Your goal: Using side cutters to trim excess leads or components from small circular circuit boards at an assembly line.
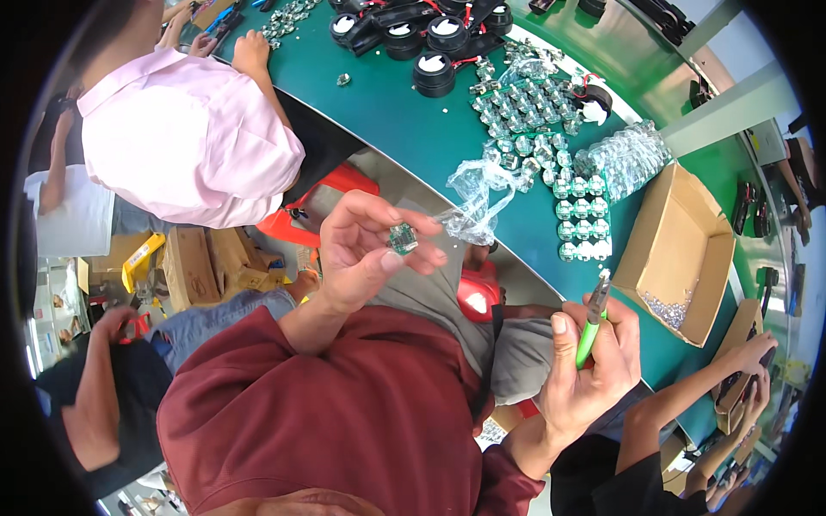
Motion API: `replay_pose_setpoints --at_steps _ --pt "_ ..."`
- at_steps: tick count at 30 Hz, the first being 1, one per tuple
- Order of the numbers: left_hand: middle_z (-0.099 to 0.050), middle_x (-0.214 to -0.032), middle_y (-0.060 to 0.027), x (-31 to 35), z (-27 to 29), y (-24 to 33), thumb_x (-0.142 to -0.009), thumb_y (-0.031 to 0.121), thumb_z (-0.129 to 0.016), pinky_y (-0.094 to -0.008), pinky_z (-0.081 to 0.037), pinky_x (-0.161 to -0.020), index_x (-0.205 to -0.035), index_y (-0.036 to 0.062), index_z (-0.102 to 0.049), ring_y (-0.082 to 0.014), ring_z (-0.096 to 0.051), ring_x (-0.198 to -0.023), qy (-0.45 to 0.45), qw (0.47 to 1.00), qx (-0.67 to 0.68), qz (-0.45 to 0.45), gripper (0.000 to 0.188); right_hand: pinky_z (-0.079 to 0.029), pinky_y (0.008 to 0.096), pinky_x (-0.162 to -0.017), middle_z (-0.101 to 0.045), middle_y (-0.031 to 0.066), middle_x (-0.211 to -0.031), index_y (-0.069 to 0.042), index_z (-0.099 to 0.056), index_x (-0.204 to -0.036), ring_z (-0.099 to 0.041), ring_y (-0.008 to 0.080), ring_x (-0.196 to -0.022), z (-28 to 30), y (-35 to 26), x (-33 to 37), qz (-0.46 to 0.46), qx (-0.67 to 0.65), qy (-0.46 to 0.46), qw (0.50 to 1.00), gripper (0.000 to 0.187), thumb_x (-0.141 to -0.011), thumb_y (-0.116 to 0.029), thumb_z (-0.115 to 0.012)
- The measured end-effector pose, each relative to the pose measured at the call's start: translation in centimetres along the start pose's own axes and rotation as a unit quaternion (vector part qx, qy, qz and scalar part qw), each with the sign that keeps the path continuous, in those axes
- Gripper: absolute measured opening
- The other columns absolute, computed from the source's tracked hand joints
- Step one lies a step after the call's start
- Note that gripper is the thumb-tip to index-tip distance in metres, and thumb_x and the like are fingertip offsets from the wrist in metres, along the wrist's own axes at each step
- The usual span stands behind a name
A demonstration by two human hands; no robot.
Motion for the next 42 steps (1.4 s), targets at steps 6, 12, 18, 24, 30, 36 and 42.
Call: replay_pose_setpoints --at_steps 6,12,18,24,30,36,42 --pt "-0.064 -0.123 -0.0312 -0.2 0.3 0.6 -0.094 -0.008 -0.063 -0.0427 -0.064 -0.089 -0.117 0.0 -0.047 -0.0352 -0.073 -0.104 0.022 1.0 -0.014 -0.014 0.029 -0.046 0.0316 -0.064 -0.066 0.0126 -0.094 0.003 -0.075 -0.09 -0.061 0.0206 -0.074 -0.5 0.0 0.1 0.007 -0.007 -0.015 1.0 0.022 -0.085 -0.017 -0.082" --pt "-0.064 -0.122 -0.0301 -0.2 0.6 0.7 -0.095 -0.002 -0.066 -0.0442 -0.066 -0.083 -0.116 0.0024 -0.045 -0.0385 -0.073 -0.102 0.016 0.998 -0.064 -0.021 0.03 -0.044 0.0312 -0.062 -0.067 0.0124 -0.094 0.003 -0.074 -0.09 -0.059 0.0194 -0.072 -0.6 0.0 0.1 0.016 -0.008 -0.017 1.0 0.021 -0.086 -0.016 -0.081" --pt "-0.065 -0.118 -0.0286 -0.3 0.4 0.9 -0.093 -0.007 -0.065 -0.0434 -0.066 -0.084 -0.113 0.0022 -0.046 -0.0384 -0.073 -0.102 0.003 0.996 -0.081 -0.045 0.029 -0.044 0.0305 -0.06 -0.067 0.0126 -0.095 0.003 -0.075 -0.09 -0.058 0.0182 -0.069 -0.7 0.4 0.4 0.006 -0.016 -0.023 1.0 0.02 -0.086 -0.016 -0.081" --pt "-0.067 -0.116 -0.0264 -0.1 0.5 1.0 -0.09 -0.013 -0.066 -0.037 -0.063 -0.086 -0.108 -0.0007 -0.051 -0.0278 -0.074 -0.1 0.037 0.996 -0.04 -0.066 0.027 -0.043 0.0311 -0.059 -0.068 0.0126 -0.095 0.002 -0.075 -0.089 -0.06 0.0193 -0.072 -0.8 0.6 0.5 0.024 -0.02 -0.018 0.999 0.018 -0.086 -0.015 -0.081" --pt "-0.066 -0.119 -0.0242 -0.4 2.8 0.3 -0.09 -0.011 -0.067 -0.0396 -0.062 -0.089 -0.107 0.001 -0.051 -0.0296 -0.072 -0.106 0.075 0.99 -0.101 -0.058 0.026 -0.049 0.0361 -0.069 -0.067 0.0152 -0.093 0.005 -0.072 -0.088 -0.065 0.0276 -0.081 -1.2 1.3 0.4 -0.009 -0.014 -0.034 0.999 0.015 -0.088 -0.009 -0.075" --pt "-0.073 -0.105 -0.0121 -4.7 12.1 3.6 -0.087 0.0 -0.075 -0.0285 -0.058 -0.083 -0.096 -0.0009 -0.059 -0.0146 -0.072 -0.093 0.296 0.85 -0.421 -0.113 0.018 -0.049 0.0364 -0.065 -0.066 0.0155 -0.091 0.007 -0.071 -0.09 -0.065 0.0274 -0.08 -1.3 2.8 0.6 0.011 -0.02 -0.045 0.999 0.021 -0.091 -0.014 -0.073" --pt "-0.075 -0.099 -0.0146 -7.0 18.4 8.0 -0.081 0.001 -0.078 -0.0326 -0.058 -0.086 -0.094 -0.0014 -0.059 -0.0229 -0.074 -0.092 0.331 0.674 -0.632 -0.191 0.024 -0.045 0.0364 -0.073 -0.062 0.0127 -0.085 0.007 -0.066 -0.085 -0.059 0.0254 -0.081 -2.7 2.2 -0.4 0.026 -0.043 -0.056 0.997 0.026 -0.092 -0.017 -0.072"
Point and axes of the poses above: each hand's wrist, its own x-axis away from the middle knuckle, its own z-axis out of the back of the hand, y = z × x, the point moved 10 cm from there along -x, towards the middle knuckle
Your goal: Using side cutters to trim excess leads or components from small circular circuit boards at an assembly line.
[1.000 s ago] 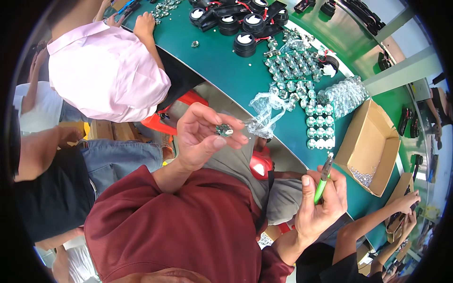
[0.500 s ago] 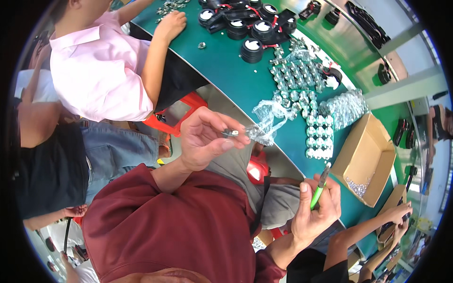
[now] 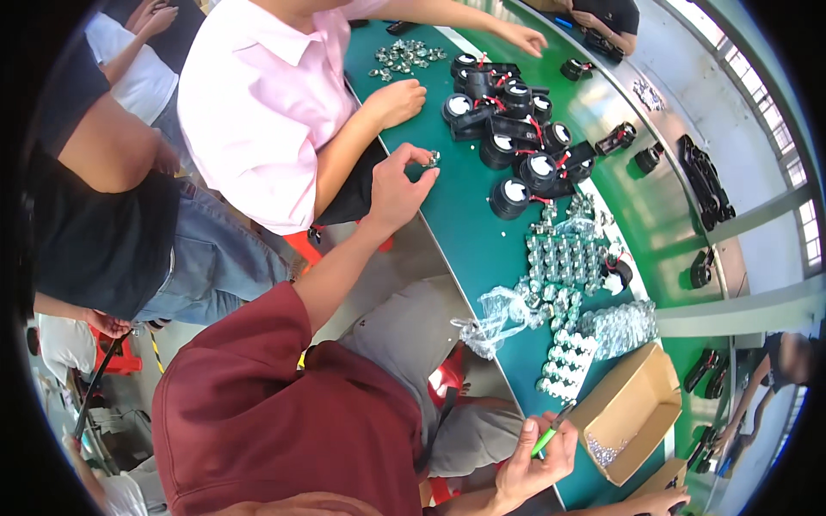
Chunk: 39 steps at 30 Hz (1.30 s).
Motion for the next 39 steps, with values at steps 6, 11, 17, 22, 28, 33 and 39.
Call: replay_pose_setpoints --at_steps 6,11,17,22,28,33,39 --pt "-0.061 -0.082 -0.0166 -1.7 -1.3 -2.0 -0.072 0.005 -0.075 -0.0483 -0.049 -0.073 -0.082 0.0045 -0.057 -0.0379 -0.061 -0.082 0.022 0.998 -0.034 -0.039 0.021 -0.043 0.0406 -0.067 -0.059 0.0158 -0.083 0.007 -0.063 -0.09 -0.058 0.0304 -0.076 -1.1 1.3 -0.5 0.037 -0.009 -0.056 0.998 0.021 -0.093 -0.014 -0.068" --pt "-0.065 -0.086 -0.011 -2.0 -2.6 -3.5 -0.078 0.009 -0.077 -0.0462 -0.05 -0.08 -0.089 0.0043 -0.058 -0.0332 -0.064 -0.089 -0.017 0.997 -0.061 0.04 0.022 -0.051 0.0411 -0.075 -0.064 0.021 -0.093 0.007 -0.069 -0.099 -0.062 0.0332 -0.083 -1.5 0.3 -1.4 0.012 -0.014 -0.076 0.997 0.022 -0.093 -0.014 -0.074" --pt "-0.068 -0.088 -0.0027 -2.0 -1.8 -2.7 -0.078 0.011 -0.078 -0.0421 -0.045 -0.081 -0.089 0.0087 -0.06 -0.027 -0.063 -0.091 0.026 0.995 -0.086 0.035 0.021 -0.053 0.0446 -0.082 -0.066 0.0252 -0.108 0.004 -0.071 -0.11 -0.065 0.0411 -0.094 -2.9 -0.4 -3.3 0.006 0.033 -0.168 0.985 0.032 -0.097 -0.025 -0.07" --pt "-0.069 -0.09 -0.0009 -2.3 -1.9 -2.1 -0.076 0.011 -0.078 -0.0413 -0.044 -0.081 -0.086 0.0104 -0.06 -0.0249 -0.063 -0.092 0.016 0.994 -0.107 0.013 0.02 -0.053 0.0424 -0.086 -0.065 0.0259 -0.12 0.008 -0.069 -0.112 -0.065 0.0386 -0.1 -3.5 0.6 -4.0 -0.035 0.004 -0.159 0.987 0.035 -0.097 -0.023 -0.07" --pt "-0.068 -0.089 -0.0032 -2.1 -1.5 -2.3 -0.077 0.007 -0.077 -0.0393 -0.045 -0.077 -0.085 0.0089 -0.06 -0.0259 -0.063 -0.088 0.052 0.994 -0.092 0.011 0.018 -0.051 0.0468 -0.072 -0.066 0.0255 -0.097 0.006 -0.071 -0.104 -0.063 0.0389 -0.083 -4.3 -0.6 -5.9 0.057 -0.013 -0.121 0.991 0.028 -0.092 -0.018 -0.076" --pt "-0.067 -0.091 -0.0062 -2.1 -1.1 -2.4 -0.08 0.005 -0.075 -0.0412 -0.046 -0.079 -0.087 0.0068 -0.059 -0.0286 -0.062 -0.089 0.056 0.995 -0.073 0.024 0.017 -0.052 0.0475 -0.075 -0.065 0.028 -0.104 0.005 -0.068 -0.111 -0.063 0.0399 -0.086 -4.3 -0.4 -7.0 0.184 0.082 -0.152 0.968 0.033 -0.093 -0.022 -0.074" --pt "-0.066 -0.092 -0.0065 -2.2 -1.1 -2.7 -0.08 0.007 -0.075 -0.0411 -0.046 -0.08 -0.089 0.0069 -0.059 -0.0282 -0.062 -0.091 0.057 0.995 -0.072 0.035 0.019 -0.054 0.0476 -0.08 -0.067 0.0273 -0.108 0.002 -0.068 -0.118 -0.066 0.0416 -0.093 -4.6 -3.0 -9.6 0.09 0.137 -0.184 0.969 0.039 -0.095 -0.03 -0.071"
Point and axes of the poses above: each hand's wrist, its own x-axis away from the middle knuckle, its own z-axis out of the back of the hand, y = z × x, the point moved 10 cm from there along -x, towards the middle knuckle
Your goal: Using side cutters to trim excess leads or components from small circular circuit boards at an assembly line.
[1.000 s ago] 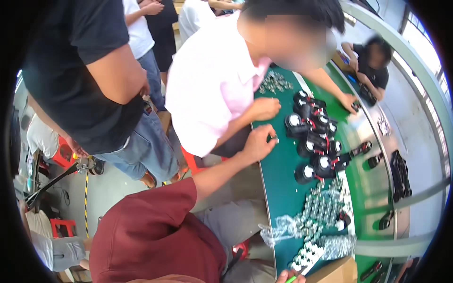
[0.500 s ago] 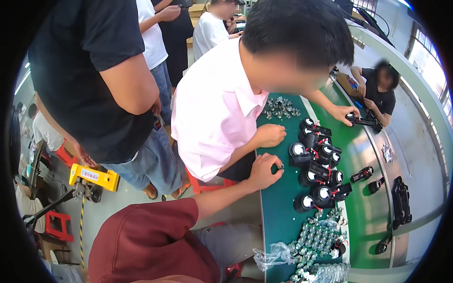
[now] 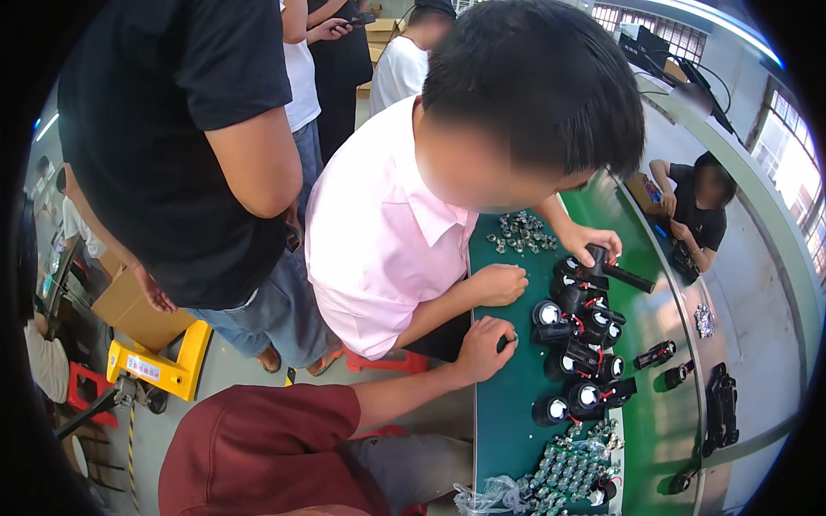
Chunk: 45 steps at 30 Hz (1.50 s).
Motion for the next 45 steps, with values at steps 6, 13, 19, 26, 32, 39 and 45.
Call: replay_pose_setpoints --at_steps 6,13,19,26,32,39,45 --pt "-0.06 -0.085 -0.0061 -0.2 0.3 0.3 -0.08 0.008 -0.074 -0.0412 -0.044 -0.077 -0.087 0.0073 -0.056 -0.0279 -0.058 -0.088 0.011 1.0 0.008 -0.01 0.019 -0.054 0.0459 -0.075 -0.069 0.0226 -0.099 -0.002 -0.07 -0.109 -0.067 0.0412 -0.087 3.2 -5.7 -1.8 0.033 0.067 0.036 0.997 0.031 -0.095 -0.03 -0.068" --pt "-0.063 -0.092 -0.0058 -0.5 -0.5 -0.5 -0.081 0.009 -0.074 -0.041 -0.045 -0.081 -0.089 0.0074 -0.058 -0.0272 -0.061 -0.093 -0.014 1.0 -0.001 0.004 0.018 -0.058 0.0498 -0.074 -0.067 0.0264 -0.116 -0.005 -0.071 -0.114 -0.069 0.0444 -0.09 5.4 -9.0 -3.2 0.073 0.168 -0.01 0.983 0.028 -0.098 -0.026 -0.063" --pt "-0.06 -0.086 -0.0073 0.0 0.5 -0.1 -0.08 0.009 -0.073 -0.0425 -0.045 -0.079 -0.086 0.0071 -0.057 -0.0291 -0.059 -0.09 -0.002 1.0 0.021 0.004 0.017 -0.059 0.0458 -0.086 -0.059 0.0286 -0.131 -0.008 -0.065 -0.131 -0.056 0.0462 -0.124 4.6 -7.6 -0.9 0.197 0.245 -0.048 0.948 0.036 -0.096 -0.013 -0.059" --pt "-0.06 -0.08 -0.0136 -0.6 -0.1 1.1 -0.078 0.014 -0.069 -0.0497 -0.047 -0.071 -0.078 0.0094 -0.059 -0.0364 -0.06 -0.081 0.043 0.996 -0.015 -0.071 0.011 -0.06 0.046 -0.082 -0.058 0.0254 -0.14 -0.016 -0.063 -0.136 -0.06 0.0464 -0.121 6.5 -8.9 -1.2 0.041 0.253 0.03 0.966 0.046 -0.092 -0.024 -0.071" --pt "-0.065 -0.088 -0.0091 -1.4 -1.2 -0.5 -0.078 0.013 -0.074 -0.0461 -0.047 -0.076 -0.088 0.0099 -0.063 -0.0322 -0.063 -0.086 -0.001 0.997 -0.019 -0.074 0.015 -0.05 0.0484 -0.08 -0.067 0.0226 -0.106 0.001 -0.069 -0.102 -0.064 0.0431 -0.092 7.3 4.9 -12.3 -0.037 0.197 0.154 0.968 0.02 -0.087 -0.011 -0.071" --pt "-0.069 -0.1 -0.0089 -0.7 -1.6 0.0 -0.079 0.008 -0.075 -0.0453 -0.045 -0.084 -0.093 0.0073 -0.063 -0.0315 -0.064 -0.097 -0.015 0.997 -0.019 -0.069 0.018 -0.052 0.0448 -0.089 -0.07 0.0191 -0.116 0.0 -0.074 -0.106 -0.068 0.0391 -0.101 8.6 4.3 -7.4 -0.065 0.08 0.247 0.964 0.02 -0.088 -0.008 -0.07" --pt "-0.069 -0.103 -0.0125 -0.2 -0.9 -0.5 -0.081 0.007 -0.074 -0.0414 -0.048 -0.083 -0.095 0.0049 -0.064 -0.0322 -0.066 -0.101 -0.011 0.998 0.007 -0.069 0.017 -0.052 0.0435 -0.092 -0.07 0.0203 -0.116 0.0 -0.077 -0.102 -0.068 0.0339 -0.107 3.9 0.6 1.2 -0.133 -0.173 0.177 0.96 0.018 -0.087 -0.009 -0.074"
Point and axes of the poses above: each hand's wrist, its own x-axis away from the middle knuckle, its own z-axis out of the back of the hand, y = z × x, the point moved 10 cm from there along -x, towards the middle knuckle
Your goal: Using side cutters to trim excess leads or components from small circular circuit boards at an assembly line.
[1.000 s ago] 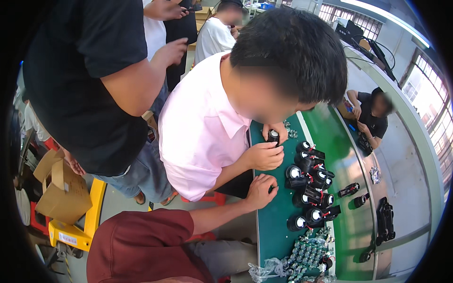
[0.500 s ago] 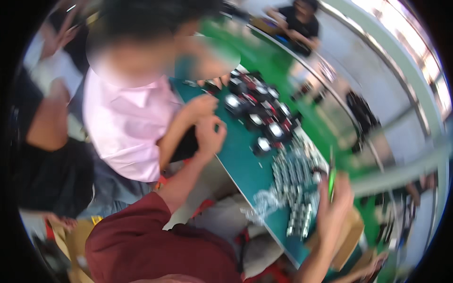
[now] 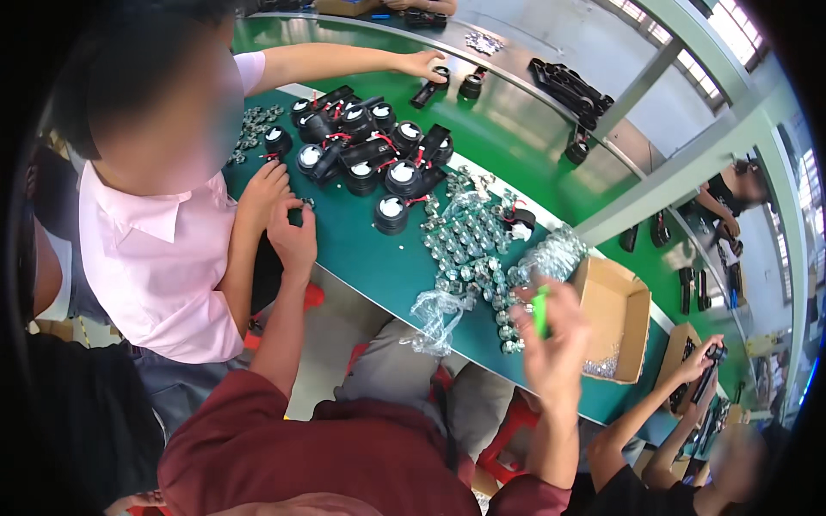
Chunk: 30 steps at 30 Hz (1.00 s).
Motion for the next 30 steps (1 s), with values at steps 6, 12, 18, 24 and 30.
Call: replay_pose_setpoints --at_steps 6,12,18,24,30 --pt "-0.062 -0.1 -0.017 0.4 1.1 1.2 -0.083 0.004 -0.07 -0.0456 -0.05 -0.089 -0.097 0.0008 -0.062 -0.0373 -0.062 -0.1 0.033 0.998 0.048 -0.002 0.017 -0.056 0.0405 -0.09 -0.068 0.017 -0.125 -0.002 -0.075 -0.097 -0.07 0.0301 -0.107 -13.9 -9.4 10.9 0.105 -0.266 -0.36 0.888 0.013 -0.087 -0.009 -0.078" --pt "-0.062 -0.1 -0.0159 3.4 3.3 7.0 -0.084 0.003 -0.07 -0.044 -0.05 -0.087 -0.099 0.0014 -0.065 -0.0359 -0.061 -0.1 0.059 0.994 0.056 -0.068 0.016 -0.054 0.0391 -0.08 -0.064 0.0139 -0.117 0.001 -0.068 -0.102 -0.067 0.0335 -0.094 -19.6 -18.9 16.6 0.195 -0.459 -0.441 0.747 0.015 -0.088 -0.005 -0.07" --pt "-0.065 -0.097 -0.0129 12.1 -1.5 16.0 -0.08 0.006 -0.074 -0.0406 -0.049 -0.084 -0.095 0.0051 -0.065 -0.0325 -0.064 -0.092 -0.189 0.953 0.236 -0.009 0.017 -0.052 0.0427 -0.079 -0.066 0.0165 -0.102 0.001 -0.069 -0.095 -0.066 0.0357 -0.092 -21.0 -20.7 19.2 0.196 -0.523 -0.45 0.697 0.013 -0.084 -0.006 -0.07" --pt "-0.064 -0.115 -0.0123 14.3 -2.4 18.1 -0.08 0.02 -0.076 -0.0443 -0.041 -0.095 -0.117 0.0072 -0.061 -0.0316 -0.059 -0.112 -0.257 0.954 0.139 -0.066 0.042 -0.05 0.0441 -0.072 -0.063 0.0179 -0.096 0.003 -0.064 -0.089 -0.065 0.0366 -0.086 -19.0 -20.7 18.8 0.175 -0.561 -0.473 0.656 0.011 -0.085 -0.006 -0.068" --pt "-0.056 -0.131 -0.0183 11.7 -4.4 19.7 -0.082 0.024 -0.076 -0.0481 -0.04 -0.101 -0.128 0.004 -0.057 -0.0368 -0.053 -0.122 -0.249 0.955 0.136 -0.089 0.053 -0.051 0.0428 -0.075 -0.061 0.0149 -0.107 0.002 -0.065 -0.091 -0.065 0.0331 -0.089 -14.1 -19.1 18.4 0.175 -0.542 -0.493 0.658 0.012 -0.091 -0.01 -0.068"
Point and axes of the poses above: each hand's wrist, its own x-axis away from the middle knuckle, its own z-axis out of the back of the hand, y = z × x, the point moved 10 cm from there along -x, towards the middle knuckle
